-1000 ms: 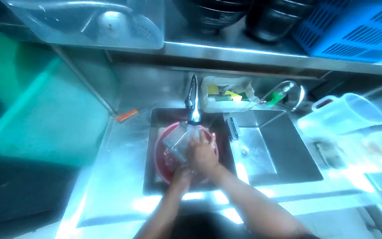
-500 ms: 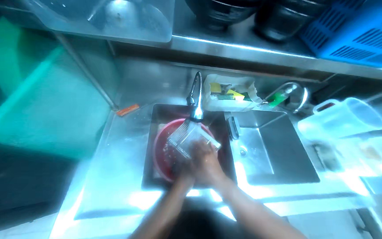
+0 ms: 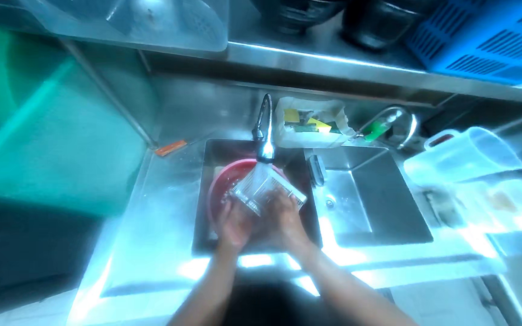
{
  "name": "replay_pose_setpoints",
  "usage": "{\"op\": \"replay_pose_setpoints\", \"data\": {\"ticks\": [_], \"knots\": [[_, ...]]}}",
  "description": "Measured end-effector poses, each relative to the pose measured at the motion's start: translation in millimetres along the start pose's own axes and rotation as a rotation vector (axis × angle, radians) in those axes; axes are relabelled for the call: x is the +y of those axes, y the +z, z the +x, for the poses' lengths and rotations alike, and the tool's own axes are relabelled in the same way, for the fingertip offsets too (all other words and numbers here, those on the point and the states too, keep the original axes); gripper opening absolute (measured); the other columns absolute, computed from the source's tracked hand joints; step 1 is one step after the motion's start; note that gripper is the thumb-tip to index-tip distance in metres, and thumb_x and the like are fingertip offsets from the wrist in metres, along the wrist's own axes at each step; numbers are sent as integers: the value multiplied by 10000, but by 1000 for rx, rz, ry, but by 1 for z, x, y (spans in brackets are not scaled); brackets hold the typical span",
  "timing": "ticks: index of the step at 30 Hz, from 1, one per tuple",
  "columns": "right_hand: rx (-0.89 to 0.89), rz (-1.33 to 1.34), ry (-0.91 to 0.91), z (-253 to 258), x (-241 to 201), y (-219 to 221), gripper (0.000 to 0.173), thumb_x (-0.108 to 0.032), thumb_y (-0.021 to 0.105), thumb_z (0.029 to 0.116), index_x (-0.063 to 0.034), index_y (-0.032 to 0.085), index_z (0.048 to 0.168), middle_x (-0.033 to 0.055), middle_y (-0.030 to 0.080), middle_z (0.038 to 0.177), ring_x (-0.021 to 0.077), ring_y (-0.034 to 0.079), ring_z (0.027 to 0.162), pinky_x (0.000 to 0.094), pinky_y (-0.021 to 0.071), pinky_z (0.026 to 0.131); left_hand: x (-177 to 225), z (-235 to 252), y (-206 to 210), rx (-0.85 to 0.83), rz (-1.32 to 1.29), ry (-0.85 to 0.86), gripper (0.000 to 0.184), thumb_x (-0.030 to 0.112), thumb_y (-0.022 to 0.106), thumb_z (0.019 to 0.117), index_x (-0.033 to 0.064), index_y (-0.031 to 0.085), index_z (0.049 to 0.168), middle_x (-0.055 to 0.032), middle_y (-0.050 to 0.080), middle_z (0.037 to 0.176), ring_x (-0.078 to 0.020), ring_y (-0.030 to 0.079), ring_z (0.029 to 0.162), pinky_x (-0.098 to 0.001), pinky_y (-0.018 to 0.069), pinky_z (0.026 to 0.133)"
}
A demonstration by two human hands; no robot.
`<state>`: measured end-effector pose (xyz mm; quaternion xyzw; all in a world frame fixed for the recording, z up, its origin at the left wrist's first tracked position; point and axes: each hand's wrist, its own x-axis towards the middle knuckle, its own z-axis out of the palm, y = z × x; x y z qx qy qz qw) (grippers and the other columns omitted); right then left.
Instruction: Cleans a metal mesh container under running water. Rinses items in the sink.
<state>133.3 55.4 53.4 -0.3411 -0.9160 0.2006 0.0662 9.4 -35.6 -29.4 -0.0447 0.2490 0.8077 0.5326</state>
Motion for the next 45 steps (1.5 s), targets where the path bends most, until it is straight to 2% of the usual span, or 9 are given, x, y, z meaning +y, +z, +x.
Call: {"op": "replay_pose_setpoints", "data": {"ticks": [3,7,14,23,30,33,37,41,45], "knots": [[-2,-7,-27,-2,-2,1,288,-300,526,998,-134,745,1086,13,591,1456,231,318,1527,593,175,1261,3,18,0,-50,-67,48,825,803,272,947,220,523,1475,-86,606,1434,-276,573,1315,-569,472,1071],[-34,-28,-51,-2,-3,-1,284,-311,527,999,-142,745,1067,5,599,1445,230,314,1528,607,185,1250,8,25,14,-111,-142,49,820,807,388,915,213,556,1454,-96,621,1419,-289,587,1309,-570,480,1071],[-15,10,-67,-3,-3,2,260,-305,542,993,-152,753,985,-26,604,1441,203,328,1522,613,173,1257,16,19,23,-62,-144,32,772,695,247,1019,140,563,1453,-110,615,1435,-289,583,1327,-544,479,1088],[27,47,-71,0,1,3,218,-270,558,982,-158,736,925,-24,603,1433,185,345,1511,603,192,1254,21,11,19,-16,-152,47,724,628,211,1054,121,555,1441,-117,615,1431,-277,597,1310,-489,503,1063],[37,20,-52,-1,2,1,253,-279,538,994,-135,746,980,0,596,1451,215,356,1508,611,204,1246,25,18,37,152,-45,-6,587,498,267,1106,102,524,1456,-115,635,1395,-272,631,1259,-479,531,1029],[135,77,-30,-5,7,-3,223,-264,580,950,-121,749,919,38,593,1457,255,380,1496,611,258,1231,21,23,55,134,-7,17,520,406,277,1120,72,516,1439,-158,648,1349,-291,652,1206,-480,555,985],[228,161,-28,-12,21,-7,178,-265,627,906,-135,719,826,48,555,1486,269,375,1491,568,305,1222,16,19,82,81,71,-36,518,371,299,1129,12,540,1415,-181,653,1341,-301,650,1220,-468,542,1023],[241,206,3,-24,30,-2,231,-346,631,941,-156,761,923,71,521,1529,298,311,1526,554,286,1237,9,15,86,-66,231,1,479,295,330,1129,-37,577,1370,-216,650,1345,-320,643,1240,-464,526,1060],[345,301,108,-24,33,-3,508,-434,646,937,-98,652,1317,152,363,1627,312,309,1526,533,361,1205,9,9,75,-210,459,72,429,270,388,1106,0,619,1347,-201,660,1341,-319,641,1244,-473,526,1056]]}}
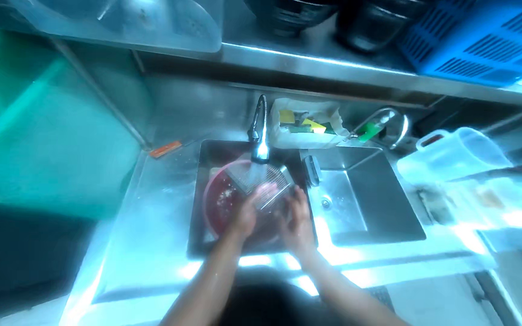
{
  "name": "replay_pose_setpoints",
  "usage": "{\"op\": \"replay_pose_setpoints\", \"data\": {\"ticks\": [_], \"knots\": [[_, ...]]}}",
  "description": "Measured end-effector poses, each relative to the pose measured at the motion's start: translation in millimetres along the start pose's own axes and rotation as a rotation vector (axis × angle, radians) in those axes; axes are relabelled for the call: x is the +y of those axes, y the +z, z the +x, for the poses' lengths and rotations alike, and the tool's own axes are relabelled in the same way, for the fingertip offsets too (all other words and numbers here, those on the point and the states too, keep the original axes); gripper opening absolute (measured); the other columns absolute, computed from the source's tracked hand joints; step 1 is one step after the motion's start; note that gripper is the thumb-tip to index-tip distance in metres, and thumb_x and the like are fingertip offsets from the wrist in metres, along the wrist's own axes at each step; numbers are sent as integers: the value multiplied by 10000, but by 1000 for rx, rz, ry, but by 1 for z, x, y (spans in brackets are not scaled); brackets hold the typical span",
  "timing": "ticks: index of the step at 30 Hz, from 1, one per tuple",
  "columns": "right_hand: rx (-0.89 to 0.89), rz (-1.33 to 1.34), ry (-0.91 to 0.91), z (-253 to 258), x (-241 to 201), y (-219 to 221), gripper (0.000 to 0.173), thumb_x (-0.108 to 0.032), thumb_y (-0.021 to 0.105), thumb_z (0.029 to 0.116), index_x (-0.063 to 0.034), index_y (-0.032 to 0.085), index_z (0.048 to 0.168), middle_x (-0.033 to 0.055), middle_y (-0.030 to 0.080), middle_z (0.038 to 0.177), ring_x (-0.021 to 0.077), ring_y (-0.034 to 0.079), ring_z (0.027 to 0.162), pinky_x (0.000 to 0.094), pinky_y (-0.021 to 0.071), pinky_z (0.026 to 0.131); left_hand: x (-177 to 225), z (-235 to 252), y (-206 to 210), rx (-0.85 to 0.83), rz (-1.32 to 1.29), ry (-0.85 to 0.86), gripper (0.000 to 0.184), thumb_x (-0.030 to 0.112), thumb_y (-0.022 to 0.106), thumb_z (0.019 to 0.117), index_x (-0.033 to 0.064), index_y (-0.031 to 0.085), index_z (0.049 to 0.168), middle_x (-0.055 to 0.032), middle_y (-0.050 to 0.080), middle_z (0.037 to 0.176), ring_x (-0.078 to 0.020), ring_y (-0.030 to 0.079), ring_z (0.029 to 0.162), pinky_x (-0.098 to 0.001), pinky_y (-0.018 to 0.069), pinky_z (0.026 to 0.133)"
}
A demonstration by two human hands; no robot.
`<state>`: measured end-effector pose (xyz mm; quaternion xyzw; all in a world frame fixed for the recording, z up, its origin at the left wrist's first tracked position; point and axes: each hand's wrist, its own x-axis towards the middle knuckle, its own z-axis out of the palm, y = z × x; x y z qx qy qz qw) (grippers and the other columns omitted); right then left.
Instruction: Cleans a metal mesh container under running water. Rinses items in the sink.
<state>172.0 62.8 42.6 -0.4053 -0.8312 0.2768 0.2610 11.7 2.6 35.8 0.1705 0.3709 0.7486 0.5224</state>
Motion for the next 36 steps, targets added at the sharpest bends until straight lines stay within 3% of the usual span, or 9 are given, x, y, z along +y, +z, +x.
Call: {"op": "replay_pose_setpoints", "data": {"ticks": [3,5,7,9,14,18,24,28,36], "knots": [[-28,137,144,14,-4,-5,702,-425,645,961,-64,443,1529,160,375,1618,268,388,1485,490,395,1189,-1,-4,-14,-14,114,25,384,262,462,1081,2,666,1276,-192,693,1267,-306,654,1203,-483,522,1056],[-85,273,266,23,-7,-5,709,-424,640,979,-122,388,1569,123,533,1493,213,556,1333,468,493,1097,1,-8,-19,-1,240,0,339,255,510,1068,33,707,1233,-143,719,1227,-267,665,1173,-467,532,1039],[-97,401,333,30,-9,-3,544,-416,634,992,-139,527,1448,83,707,1168,174,699,1030,434,599,905,4,-10,-19,5,401,-28,301,280,588,1039,67,720,1206,-95,735,1191,-227,680,1147,-436,548,1032],[-110,497,416,36,-11,-3,417,-427,591,1026,-105,646,1285,71,729,981,173,708,863,414,613,789,8,-12,-18,-6,541,-42,301,323,635,1019,93,730,1190,-60,748,1160,-192,692,1124,-412,558,1025],[-134,482,655,50,-16,-10,318,-395,631,1017,-106,746,1083,83,729,854,198,698,745,433,601,700,9,-13,-20,-99,809,-88,322,433,622,1004,173,778,1111,20,771,1093,-115,706,1080,-389,565,1012],[-61,554,640,45,-16,-15,207,-218,627,1015,-73,744,1106,86,701,804,171,641,635,370,562,592,2,-17,-11,-64,483,-110,298,290,648,1000,66,737,1175,-94,752,1152,-219,697,1125,-427,554,1034],[-42,447,532,31,-17,-16,240,-185,622,1013,-74,706,1209,90,735,927,188,711,776,421,615,716,-7,-16,3,384,92,-313,360,294,616,1036,124,628,1353,-99,672,1307,-257,638,1201,-495,536,1010],[-4,474,438,22,-13,-14,277,-149,622,1003,-96,690,1267,61,749,954,157,723,805,383,629,737,-12,-19,-9,175,7,-234,382,96,506,1042,59,576,1416,-190,680,1310,-330,671,1168,-495,552,995],[-48,711,400,3,7,-5,313,-91,600,994,-39,636,1300,100,737,1058,184,724,896,364,625,790,-8,-27,-21,30,100,-167,400,73,510,1030,-7,515,1421,-258,667,1300,-399,685,1144,-524,567,993]]}}
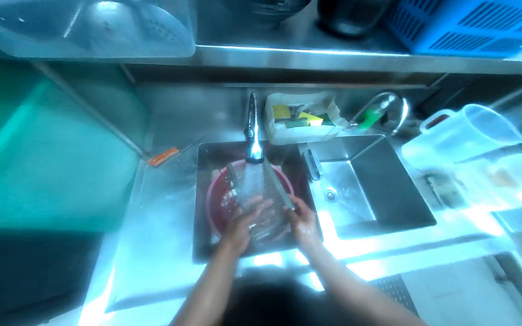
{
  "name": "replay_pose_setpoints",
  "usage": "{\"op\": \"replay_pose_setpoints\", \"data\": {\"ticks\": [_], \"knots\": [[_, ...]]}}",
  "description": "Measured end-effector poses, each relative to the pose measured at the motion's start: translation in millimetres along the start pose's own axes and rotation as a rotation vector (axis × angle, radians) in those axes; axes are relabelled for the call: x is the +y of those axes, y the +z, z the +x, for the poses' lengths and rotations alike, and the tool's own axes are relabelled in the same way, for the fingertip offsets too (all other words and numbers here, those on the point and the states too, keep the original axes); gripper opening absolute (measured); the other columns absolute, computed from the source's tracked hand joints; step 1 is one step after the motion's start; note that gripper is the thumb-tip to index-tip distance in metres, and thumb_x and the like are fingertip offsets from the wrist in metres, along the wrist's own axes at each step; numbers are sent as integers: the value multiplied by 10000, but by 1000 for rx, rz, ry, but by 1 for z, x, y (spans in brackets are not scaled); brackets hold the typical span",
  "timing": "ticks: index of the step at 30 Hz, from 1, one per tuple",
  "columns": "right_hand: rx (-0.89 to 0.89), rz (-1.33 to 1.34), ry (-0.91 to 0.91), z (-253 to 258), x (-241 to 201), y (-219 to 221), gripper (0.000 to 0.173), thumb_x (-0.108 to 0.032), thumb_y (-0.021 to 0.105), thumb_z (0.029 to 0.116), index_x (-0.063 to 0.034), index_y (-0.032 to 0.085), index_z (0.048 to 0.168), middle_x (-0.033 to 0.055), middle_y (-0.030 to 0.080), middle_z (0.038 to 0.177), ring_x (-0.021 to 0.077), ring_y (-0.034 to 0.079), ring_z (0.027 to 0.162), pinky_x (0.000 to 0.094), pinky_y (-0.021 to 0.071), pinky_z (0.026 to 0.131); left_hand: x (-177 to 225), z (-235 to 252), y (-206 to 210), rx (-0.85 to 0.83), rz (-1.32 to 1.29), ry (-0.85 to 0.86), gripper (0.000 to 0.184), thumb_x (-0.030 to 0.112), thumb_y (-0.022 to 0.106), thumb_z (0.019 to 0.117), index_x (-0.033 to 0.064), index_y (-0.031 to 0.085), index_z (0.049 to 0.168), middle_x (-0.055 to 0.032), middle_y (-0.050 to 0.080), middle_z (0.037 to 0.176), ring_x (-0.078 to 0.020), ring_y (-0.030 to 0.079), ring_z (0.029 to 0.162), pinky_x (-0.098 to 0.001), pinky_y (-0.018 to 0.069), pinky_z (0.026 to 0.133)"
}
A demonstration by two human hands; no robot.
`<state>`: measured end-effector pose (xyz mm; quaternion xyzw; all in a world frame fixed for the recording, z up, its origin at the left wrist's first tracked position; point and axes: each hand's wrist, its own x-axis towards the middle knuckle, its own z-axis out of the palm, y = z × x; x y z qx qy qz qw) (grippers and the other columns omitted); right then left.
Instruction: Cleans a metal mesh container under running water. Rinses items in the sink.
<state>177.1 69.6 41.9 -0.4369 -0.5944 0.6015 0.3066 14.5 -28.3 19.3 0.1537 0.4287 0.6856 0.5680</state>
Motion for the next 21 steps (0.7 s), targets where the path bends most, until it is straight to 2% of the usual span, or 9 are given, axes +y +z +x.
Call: {"op": "replay_pose_setpoints", "data": {"ticks": [4,6,9,12,15,18,21], "knots": [[-102,-118,70,8,5,1,336,-181,606,1022,-96,616,1347,79,720,1124,170,709,981,387,610,881,-6,-11,-8,30,38,-12,436,97,567,1007,-11,511,1425,-247,673,1296,-390,689,1140,-521,576,984],[-132,-206,112,17,5,4,351,-239,592,1038,-119,599,1367,83,719,1114,181,712,962,420,610,875,-9,-15,-10,28,73,-8,442,76,589,977,-35,519,1399,-247,682,1268,-376,688,1135,-515,575,987],[-158,-284,153,29,-5,11,327,-268,552,1062,-131,621,1351,92,729,1038,199,717,882,443,612,808,-12,-22,-15,7,139,27,440,63,601,973,-68,527,1386,-240,692,1249,-358,687,1140,-500,567,1009],[-171,-320,120,29,-12,20,292,-258,533,1073,-124,629,1314,86,720,1025,193,707,880,441,605,806,-7,-27,-23,42,184,58,421,55,617,964,-61,553,1364,-240,700,1233,-364,700,1118,-498,580,993],[-198,-325,88,28,-10,27,247,-209,524,1069,-96,629,1262,89,698,917,197,684,771,430,599,719,-1,-29,-36,115,160,48,412,25,607,955,-59,553,1355,-250,699,1223,-374,704,1106,-502,583,989],[-317,-342,107,28,-9,30,258,-166,546,1048,-101,615,1288,87,698,965,196,688,809,427,602,750,2,-28,-49,156,105,46,439,15,597,953,-56,525,1381,-272,693,1216,-389,706,1081,-511,586,966],[-370,-395,136,27,-6,35,355,-150,652,976,-120,602,1327,78,715,1032,192,703,882,435,608,814,-2,-26,-62,175,78,32,461,44,610,953,-48,525,1396,-273,688,1224,-380,706,1077,-505,591,949]]}}
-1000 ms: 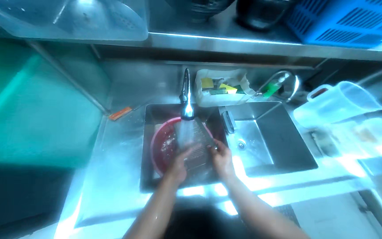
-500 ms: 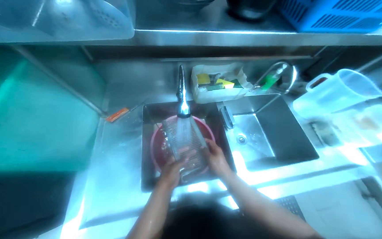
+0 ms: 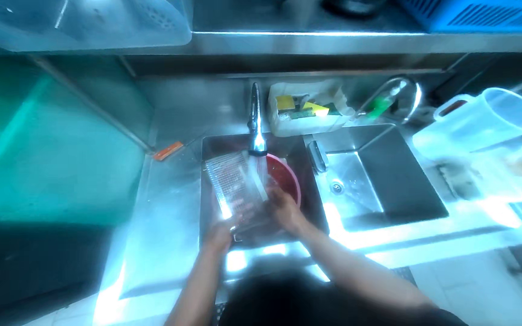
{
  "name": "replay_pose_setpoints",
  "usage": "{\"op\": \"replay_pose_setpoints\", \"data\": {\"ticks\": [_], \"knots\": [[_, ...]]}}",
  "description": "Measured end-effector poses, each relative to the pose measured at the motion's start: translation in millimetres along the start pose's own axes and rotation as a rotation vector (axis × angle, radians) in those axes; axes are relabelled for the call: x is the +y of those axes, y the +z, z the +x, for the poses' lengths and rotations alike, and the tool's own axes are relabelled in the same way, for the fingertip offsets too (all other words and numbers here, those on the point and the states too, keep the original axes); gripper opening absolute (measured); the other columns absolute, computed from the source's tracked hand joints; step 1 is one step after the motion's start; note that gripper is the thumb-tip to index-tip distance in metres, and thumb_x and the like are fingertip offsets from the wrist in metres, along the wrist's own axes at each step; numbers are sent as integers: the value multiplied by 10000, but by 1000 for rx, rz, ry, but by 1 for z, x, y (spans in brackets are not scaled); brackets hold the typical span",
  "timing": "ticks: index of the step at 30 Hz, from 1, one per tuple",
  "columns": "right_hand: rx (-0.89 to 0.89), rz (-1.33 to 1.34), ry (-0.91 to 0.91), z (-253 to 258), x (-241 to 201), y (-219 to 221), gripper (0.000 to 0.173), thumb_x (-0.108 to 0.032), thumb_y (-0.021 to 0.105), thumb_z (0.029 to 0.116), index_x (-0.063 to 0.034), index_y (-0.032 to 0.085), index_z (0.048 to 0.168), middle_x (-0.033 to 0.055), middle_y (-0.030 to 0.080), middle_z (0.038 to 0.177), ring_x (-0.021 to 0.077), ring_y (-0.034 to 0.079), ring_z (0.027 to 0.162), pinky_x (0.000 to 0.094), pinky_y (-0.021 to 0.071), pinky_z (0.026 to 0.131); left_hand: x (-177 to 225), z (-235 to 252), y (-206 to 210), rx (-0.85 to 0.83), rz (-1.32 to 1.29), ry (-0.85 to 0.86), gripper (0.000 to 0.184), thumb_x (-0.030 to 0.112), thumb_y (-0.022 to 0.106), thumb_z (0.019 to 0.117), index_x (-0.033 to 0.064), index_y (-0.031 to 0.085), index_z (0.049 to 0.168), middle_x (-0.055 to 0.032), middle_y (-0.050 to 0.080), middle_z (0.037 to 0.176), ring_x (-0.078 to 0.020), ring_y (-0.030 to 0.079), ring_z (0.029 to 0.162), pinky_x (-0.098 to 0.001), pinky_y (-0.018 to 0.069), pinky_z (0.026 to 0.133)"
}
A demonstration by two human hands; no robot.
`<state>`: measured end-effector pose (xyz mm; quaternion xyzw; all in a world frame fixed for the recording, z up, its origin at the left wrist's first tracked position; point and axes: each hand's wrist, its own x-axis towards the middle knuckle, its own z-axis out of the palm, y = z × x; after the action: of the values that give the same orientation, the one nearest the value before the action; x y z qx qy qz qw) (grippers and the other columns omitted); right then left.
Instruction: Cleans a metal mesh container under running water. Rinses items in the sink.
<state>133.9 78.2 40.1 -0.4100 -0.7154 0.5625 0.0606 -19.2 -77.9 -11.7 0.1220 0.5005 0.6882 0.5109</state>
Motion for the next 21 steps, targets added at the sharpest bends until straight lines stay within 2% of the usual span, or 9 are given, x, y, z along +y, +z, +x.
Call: {"op": "replay_pose_setpoints", "data": {"ticks": [2,5,9,11,13,14,18,20,21], "knots": [[9,-11,32,2,-1,5,414,-158,718,929,-115,590,1320,86,714,1027,209,705,879,454,610,808,-5,1,-3,1,-12,-6,441,26,585,961,-54,530,1392,-267,690,1224,-361,707,1070,-493,590,943],[81,-30,66,7,-6,10,357,-217,735,928,-91,614,1240,100,704,950,234,697,819,480,603,758,-9,-1,-2,-5,-69,-20,441,19,582,957,-65,522,1387,-271,684,1230,-360,706,1073,-494,592,942],[134,-76,35,9,-13,15,278,-260,620,1021,-71,614,1225,117,692,941,256,690,825,503,591,764,-11,-1,2,36,-181,-14,422,27,573,971,-53,526,1383,-269,685,1212,-344,709,1056,-499,595,934],[122,-113,-79,2,-18,20,256,-231,570,1042,-72,621,1236,104,699,963,231,697,850,475,601,789,-9,1,1,116,-232,25,347,70,553,989,-25,566,1323,-233,718,1134,-301,722,994,-473,600,897],[85,-190,-228,-7,-21,27,299,-218,549,1041,-85,627,1296,100,722,1006,226,713,893,476,604,833,-8,5,-2,241,-248,48,263,164,502,1060,7,578,1257,-170,725,1004,-251,722,894,-461,611,845],[71,-229,-295,-10,-22,32,334,-211,549,1035,-91,624,1337,101,736,1032,231,723,909,482,606,847,-8,8,-5,307,-232,44,294,233,482,1086,14,583,1254,-148,713,984,-237,710,879,-460,611,832],[-20,-377,-415,-15,-17,44,420,-188,535,1016,-92,602,1419,105,667,1351,241,684,1161,476,558,1007,-15,22,-8,551,-163,-2,526,505,449,1075,86,587,1362,-134,705,1158,-247,695,1026,-486,593,889],[-43,-426,-427,-16,-9,45,445,-219,508,1026,-102,576,1450,101,639,1396,230,658,1212,461,541,1031,-18,31,-7,654,-203,-12,547,577,420,1059,112,608,1277,-101,679,983,-205,653,811,-445,585,745],[-44,-430,-453,-19,-5,44,448,-231,502,1030,-107,571,1455,94,634,1403,212,643,1236,444,534,1048,-20,34,-7,662,-237,-13,548,593,407,1055,121,606,1252,-89,663,936,-195,630,755,-435,579,706]]}}
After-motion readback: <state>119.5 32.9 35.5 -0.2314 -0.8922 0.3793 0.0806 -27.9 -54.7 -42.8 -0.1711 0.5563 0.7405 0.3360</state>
